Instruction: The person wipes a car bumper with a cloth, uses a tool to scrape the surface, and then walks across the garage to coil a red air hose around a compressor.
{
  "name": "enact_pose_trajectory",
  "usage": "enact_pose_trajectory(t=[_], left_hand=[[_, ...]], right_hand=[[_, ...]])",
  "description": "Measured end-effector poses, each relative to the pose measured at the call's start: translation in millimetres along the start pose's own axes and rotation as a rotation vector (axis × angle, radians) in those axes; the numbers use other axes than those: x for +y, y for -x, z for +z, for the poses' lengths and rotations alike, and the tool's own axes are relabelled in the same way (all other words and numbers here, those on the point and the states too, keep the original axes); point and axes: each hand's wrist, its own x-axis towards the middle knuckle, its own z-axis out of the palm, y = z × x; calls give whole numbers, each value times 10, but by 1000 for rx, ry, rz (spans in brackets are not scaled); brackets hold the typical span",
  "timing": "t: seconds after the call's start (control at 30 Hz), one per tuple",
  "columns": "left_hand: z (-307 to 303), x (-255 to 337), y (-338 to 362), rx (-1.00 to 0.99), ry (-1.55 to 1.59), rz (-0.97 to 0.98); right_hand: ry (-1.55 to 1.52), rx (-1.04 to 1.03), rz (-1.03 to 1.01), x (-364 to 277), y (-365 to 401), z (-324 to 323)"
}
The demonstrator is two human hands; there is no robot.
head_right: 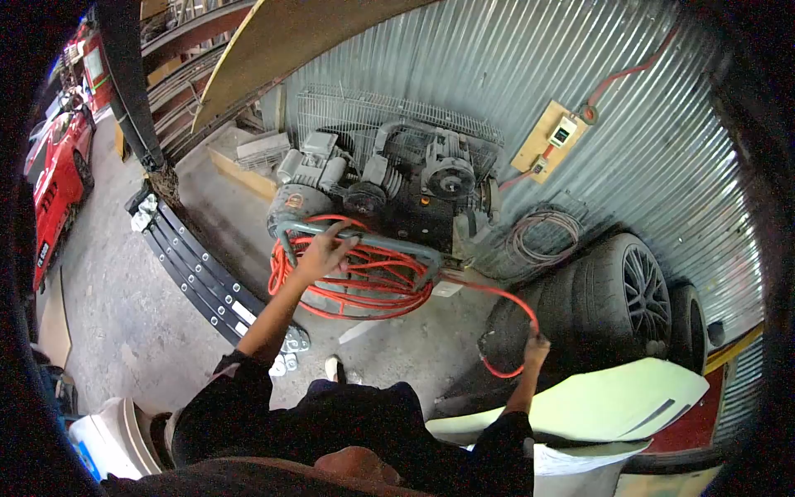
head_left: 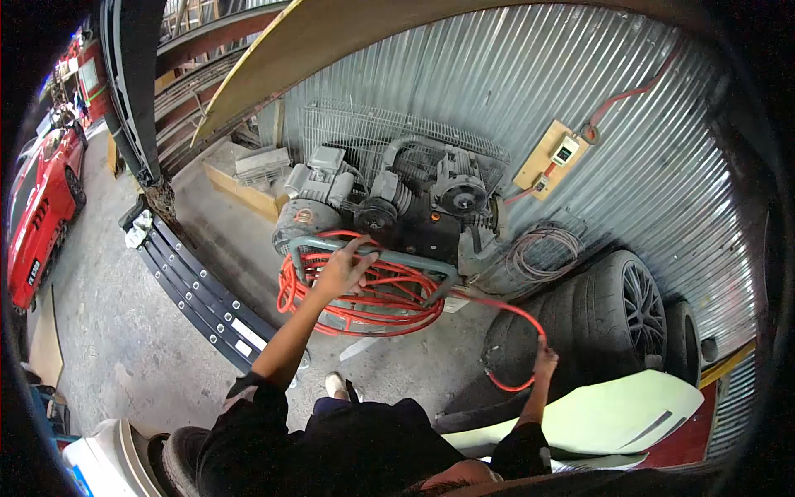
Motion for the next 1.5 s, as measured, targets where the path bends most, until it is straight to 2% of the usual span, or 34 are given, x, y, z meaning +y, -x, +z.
enact_pose_trajectory(t=[0.07, 0.1, 0.17, 0.23, 0.27, 0.3, 0.33, 0.37, 0.4, 0.43, 0.47, 0.5, 0.57, 0.63, 0.67, 0.7, 0.73, 0.77, 0.8, 0.83, 0.9, 0.93, 0.97, 1.03, 1.1, 1.13, 1.17, 1.23, 1.27, 1.3, 1.33, 1.37, 1.47, 1.5], left_hand=[[26, -132, 238, 104, 240, 76], [68, -235, 380, 121, 242, 61], [163, -450, 712, 341, 310, -3], [255, -644, 1069, 394, 286, -104], [338, -831, 1227, 424, 279, -205], [447, -1094, 1417, 422, 321, -261], [546, -1413, 1617, 378, 251, -333], [673, -1681, 1819, 348, 86, -486], [785, -2081, 2062, 247, 20, -625], [890, -2628, 2399, 110, -126, -665], [1015, -2925, 2660, -32, -392, -744], [1100, -2949, 2962, -116, -490, -766], [1254, -3127, 3612, -193, -587, -809], [1462, -3076, 4284, 95, -159, -1222], [1535, -3042, 4563, 146, -151, -1283], [1616, -3085, 4875, 195, -136, -1311], [1711, -3144, 5211, 177, -135, -1372], [1778, -3129, 5480, 151, -133, -1433], [1834, -2734, 5709, 171, -165, -1362], [1912, -2568, 5906, 197, -151, -1382], [2081, -2384, 6194, 179, -60, -1532], [2157, -2221, 6275, 264, -8, -1541], [2200, -2170, 6325, 295, 9, -1539], [2302, -2172, 6438, 260, 72, -1563], [2406, -2499, 6581, 270, 206, -1575], [2470, -2755, 6683, 332, 226, -1514], [2505, -2902, 6723, 356, 6, -1500], [2298, -2906, 6706, 326, 191, -1446], [2155, -2765, 6700, 383, 192, -1432], [2057, -2842, 6799, 379, 90, -1381], [1890, -2785, 6898, 404, 132, -1354], [1874, -3086, 7156, 425, -129, -1198], [1461, -3456, 7718, 477, 40, -1249], [1302, -3456, 7925, 508, 239, -1350]], right_hand=[[10, -29, 40, 116, 96, 316], [-11, -49, 73, 211, 130, 452], [-53, -86, 6, 439, 200, 714], [-110, -125, -56, 609, 336, 828], [-92, -202, -1, 629, 459, 860], [-71, -282, 50, 668, 590, 899], [-112, -365, 194, 696, 723, 933], [-148, -450, 337, 749, 847, 970], [-142, -338, 3, 1038, 1044, 1166], [-149, -216, -330, 1365, 1225, 1374], [-201, -516, 106, 1457, 1283, 1432], [-217, -817, 544, 1515, 1308, 1522], [-218, -888, 498, 1785, 1450, 1910], [-209, -970, 470, 1835, 1550, 2083], [-178, -873, 440, 1783, 1559, 2127], [-157, -765, 411, 1718, 1575, 2204], [-161, -806, 388, 1757, 1548, 2331], [-7, -829, 328, 1884, 1458, 2455], [148, -843, 265, 2034, 1386, 2575], [152, -870, 244, 2117, 1328, 2698], [233, -702, 296, 2185, 1101, 3017], [195, -868, 268, 2192, 948, 3013], [90, -563, 191, 2249, 1115, 2967], [150, -965, 410, 2330, 1377, 2596], [162, -1215, 460, 1953, 1803, 2307], [169, -1323, 456, 1721, 1989, 2238], [175, -1413, 434, 1478, 2173, 2229], [191, -1569, 373, 972, 2560, 2223], [194, -1628, 339, 737, 2769, 2255], [198, -1671, 305, 492, 2965, 2271], [200, -1706, 282, 266, 3177, 2271], [200, -1733, 267, 57, 3377, 2249], [224, -1753, 280, -460, 3966, 2218], [228, -1748, 265, -560, 4155, 2288]])
